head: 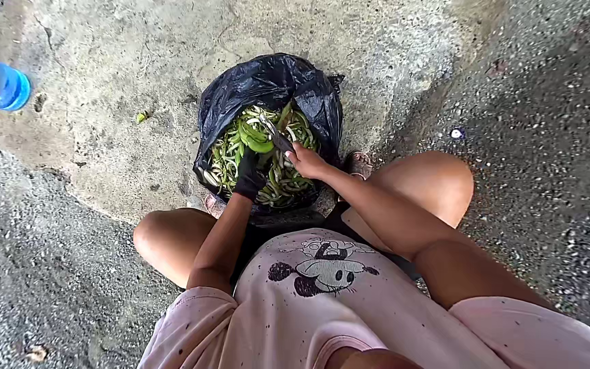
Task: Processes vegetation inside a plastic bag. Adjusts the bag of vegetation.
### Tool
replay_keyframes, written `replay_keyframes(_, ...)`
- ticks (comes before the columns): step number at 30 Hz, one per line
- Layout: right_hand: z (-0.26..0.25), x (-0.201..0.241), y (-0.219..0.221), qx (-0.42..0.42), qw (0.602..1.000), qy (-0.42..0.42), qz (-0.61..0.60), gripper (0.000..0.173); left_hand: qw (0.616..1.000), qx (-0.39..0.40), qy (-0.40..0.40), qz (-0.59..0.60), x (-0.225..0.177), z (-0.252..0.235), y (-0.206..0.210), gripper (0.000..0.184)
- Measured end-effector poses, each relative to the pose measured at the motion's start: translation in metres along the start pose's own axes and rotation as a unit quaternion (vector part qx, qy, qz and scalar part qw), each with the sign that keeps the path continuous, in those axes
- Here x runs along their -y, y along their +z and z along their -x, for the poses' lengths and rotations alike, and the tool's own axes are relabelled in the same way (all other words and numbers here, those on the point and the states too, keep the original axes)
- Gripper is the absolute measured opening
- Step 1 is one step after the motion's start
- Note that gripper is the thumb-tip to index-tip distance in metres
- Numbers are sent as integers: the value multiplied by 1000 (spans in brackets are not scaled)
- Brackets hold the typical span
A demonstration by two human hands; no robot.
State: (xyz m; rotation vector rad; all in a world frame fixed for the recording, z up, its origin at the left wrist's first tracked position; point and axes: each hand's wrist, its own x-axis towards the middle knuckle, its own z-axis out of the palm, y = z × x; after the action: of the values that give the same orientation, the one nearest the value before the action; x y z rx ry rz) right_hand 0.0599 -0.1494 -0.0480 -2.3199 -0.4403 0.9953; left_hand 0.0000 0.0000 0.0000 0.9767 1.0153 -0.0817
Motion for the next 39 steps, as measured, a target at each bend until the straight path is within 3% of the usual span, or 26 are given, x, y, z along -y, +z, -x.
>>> replay_keyframes(2,-6,4,-1,-2,999,1,-44,44,998,28,59,10,10,-30,-15,45)
replay_keyframes(5,-8,10,-3,-6,996,4,-83,45,975,145,159,-59,24,-87,-47,56)
replay_keyframes(10,1,8,-5,-20,1000,-10,-9,45,956,92,224,-166,27,-112,-38,76)
replay_keyframes(15,18,-11,-7,-35,997,0,70,47,951,10,187,-247,21,-111,-34,57)
replay_keyframes(18,22,-19,-6,-16,995,-8,97,43,946,-20,211,-244,15,-109,-35,49)
replay_keyframes(24,21,-15,1,4,992,4,123,43,947,-16,270,-173,21,-103,-27,47)
replay_keyframes(28,13,-13,7,-3,994,18,107,43,970,7,225,-87,25,-117,-25,47)
replay_keyframes(39,-2,-2,37,-29,996,23,80,41,984,-16,170,-53,22,-133,-29,52)
